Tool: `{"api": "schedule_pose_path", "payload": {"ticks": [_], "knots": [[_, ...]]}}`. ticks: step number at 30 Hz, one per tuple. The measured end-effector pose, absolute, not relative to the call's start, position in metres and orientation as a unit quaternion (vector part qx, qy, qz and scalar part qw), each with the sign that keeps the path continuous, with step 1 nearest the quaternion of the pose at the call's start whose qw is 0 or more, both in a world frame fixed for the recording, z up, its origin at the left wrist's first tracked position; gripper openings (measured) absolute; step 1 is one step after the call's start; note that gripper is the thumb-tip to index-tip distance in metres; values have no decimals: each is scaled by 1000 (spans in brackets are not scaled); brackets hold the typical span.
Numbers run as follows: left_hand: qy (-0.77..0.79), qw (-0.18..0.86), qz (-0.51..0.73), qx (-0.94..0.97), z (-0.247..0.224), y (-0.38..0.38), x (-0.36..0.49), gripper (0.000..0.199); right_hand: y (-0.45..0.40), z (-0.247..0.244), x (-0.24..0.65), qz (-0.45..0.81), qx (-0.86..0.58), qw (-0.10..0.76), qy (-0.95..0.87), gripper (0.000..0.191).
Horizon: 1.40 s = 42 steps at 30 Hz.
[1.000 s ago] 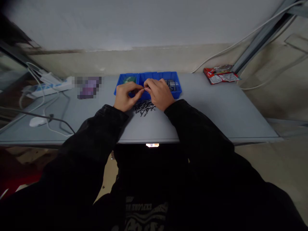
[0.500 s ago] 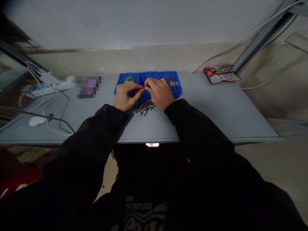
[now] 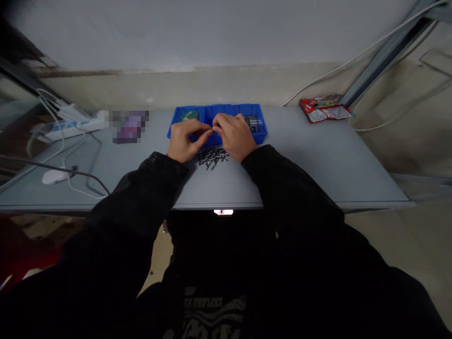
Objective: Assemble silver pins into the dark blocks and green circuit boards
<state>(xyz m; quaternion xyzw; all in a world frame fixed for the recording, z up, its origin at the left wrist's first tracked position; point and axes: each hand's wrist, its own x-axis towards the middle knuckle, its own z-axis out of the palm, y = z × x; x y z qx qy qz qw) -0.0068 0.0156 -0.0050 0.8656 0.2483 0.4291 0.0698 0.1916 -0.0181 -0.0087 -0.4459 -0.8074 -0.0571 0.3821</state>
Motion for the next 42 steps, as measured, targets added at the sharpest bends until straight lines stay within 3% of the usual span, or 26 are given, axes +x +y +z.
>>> {"api": "schedule_pose_path", "payload": {"ticks": [18,42], "knots": [[249,63,423,869,-4,14,-7,38,-15,-11,192,-71,-441,394,-803,35],[246,65,416,873,-5,14,-7,28,-18,-9,191,-65,-450,384,-804,38]]}}
